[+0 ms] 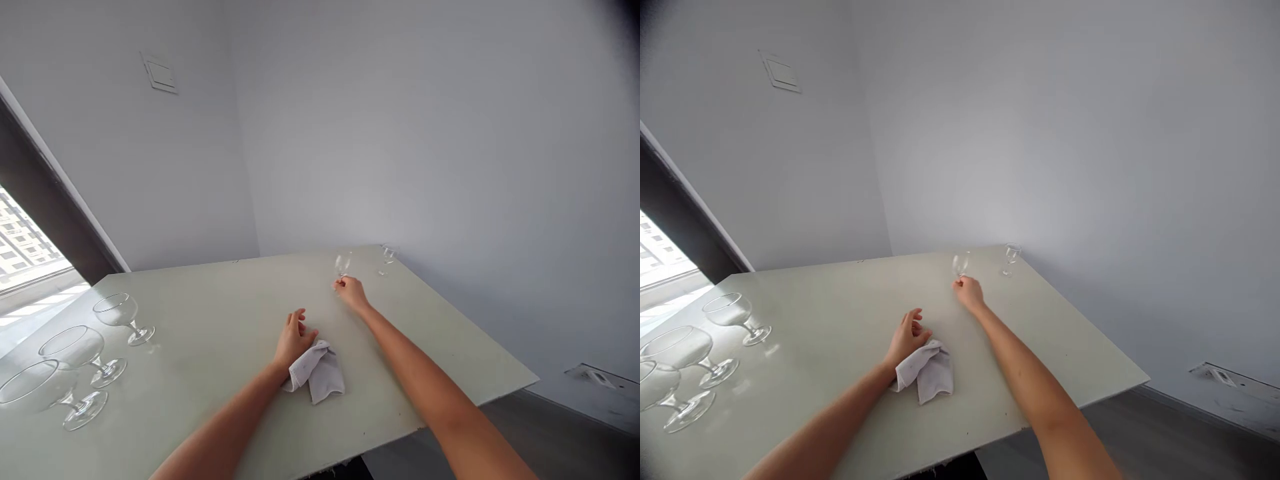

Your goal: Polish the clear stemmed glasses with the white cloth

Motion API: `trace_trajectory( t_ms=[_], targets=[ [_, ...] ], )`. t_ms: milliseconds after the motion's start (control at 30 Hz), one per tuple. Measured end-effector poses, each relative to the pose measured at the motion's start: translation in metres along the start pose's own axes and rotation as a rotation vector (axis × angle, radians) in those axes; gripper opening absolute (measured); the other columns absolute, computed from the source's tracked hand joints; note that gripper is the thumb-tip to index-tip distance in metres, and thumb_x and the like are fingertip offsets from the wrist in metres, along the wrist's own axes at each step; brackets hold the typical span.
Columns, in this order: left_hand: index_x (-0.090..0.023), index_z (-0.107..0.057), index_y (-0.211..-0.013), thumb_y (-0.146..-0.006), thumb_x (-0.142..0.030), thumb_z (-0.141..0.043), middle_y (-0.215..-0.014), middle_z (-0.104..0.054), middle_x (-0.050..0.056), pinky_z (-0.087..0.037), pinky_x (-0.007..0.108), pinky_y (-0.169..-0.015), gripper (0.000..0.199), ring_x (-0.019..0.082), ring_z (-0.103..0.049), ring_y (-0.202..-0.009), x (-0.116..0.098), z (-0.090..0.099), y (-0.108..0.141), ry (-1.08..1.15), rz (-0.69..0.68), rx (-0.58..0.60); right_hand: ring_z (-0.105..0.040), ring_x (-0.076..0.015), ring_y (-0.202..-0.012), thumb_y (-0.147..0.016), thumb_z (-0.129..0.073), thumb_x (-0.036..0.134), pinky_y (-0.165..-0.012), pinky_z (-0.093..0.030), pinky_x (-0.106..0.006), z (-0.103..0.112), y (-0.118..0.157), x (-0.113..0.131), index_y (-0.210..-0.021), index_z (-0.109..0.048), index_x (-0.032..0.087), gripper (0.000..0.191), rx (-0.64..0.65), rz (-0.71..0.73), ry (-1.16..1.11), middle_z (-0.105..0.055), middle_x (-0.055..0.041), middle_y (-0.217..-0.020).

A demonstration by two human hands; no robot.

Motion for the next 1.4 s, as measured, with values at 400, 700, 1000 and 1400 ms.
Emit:
trace_trajectory(
  t_ms=[400,700,1000,1400],
  targets=[
    [-0.021,-0.056,-0.088,-0.063,-0.014,-0.055,-0.086,-0.056,0.003,-0.047,0.029,-0.066,0.026,0.014,-0.053,-0.073,-0.002,-0.007,0.002,-0.008,-0.031,0.072,-0.060,-0.0213,-0.074,-0.075,-0.053,0.024,-0.060,-0.039,-0.028,0.047,-0.063,-0.101,-0.074,-0.063,0.016,0.013,-0.147,-0.368,0.216,-0.063,-0.0098,-0.075],
    [-0.022,-0.053,-0.098,-0.066,-0.014,-0.055,-0.087,-0.057,0.003,-0.047,0.029,-0.070,0.033,0.013,-0.054,-0.075,0.007,-0.007,0.003,0.061,0.049,0.069,-0.056,-0.0149,-0.084,-0.085,-0.051,0.034,-0.076,-0.046,-0.036,0.048,-0.073,-0.109,-0.096,-0.057,0.014,0.024,-0.176,-0.422,0.183,-0.059,-0.0044,-0.096],
    [-0.022,-0.052,-0.096,-0.066,-0.013,-0.055,-0.083,-0.058,0.002,-0.048,0.026,-0.065,0.032,0.011,-0.056,-0.069,0.008,-0.001,0.003,0.234,0.115,-0.042,-0.055,-0.0179,-0.073,-0.077,-0.044,0.028,-0.062,-0.041,-0.029,0.052,-0.012,-0.072,-0.104,-0.056,0.011,0.034,-0.299,-0.347,-0.060,-0.060,-0.0112,-0.088],
    [-0.018,-0.018,-0.128,-0.077,-0.026,-0.048,-0.121,-0.038,0.018,-0.042,0.036,-0.085,0.060,0.020,-0.051,-0.104,0.075,0.248,0.021,0.133,0.526,-1.150,-0.045,-0.0098,-0.057,-0.064,-0.066,0.039,-0.046,-0.033,-0.022,-0.038,0.070,0.012,-0.080,-0.065,0.016,0.028,0.484,-0.111,-0.681,-0.058,-0.0051,-0.076]
  ],
)
Point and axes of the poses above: each hand's wrist, its own y-axis away from the middle knuckle, its own z-axis out of the back of the hand, x = y × z, the point moved 9 cm from there along -y, towards the middle knuckle
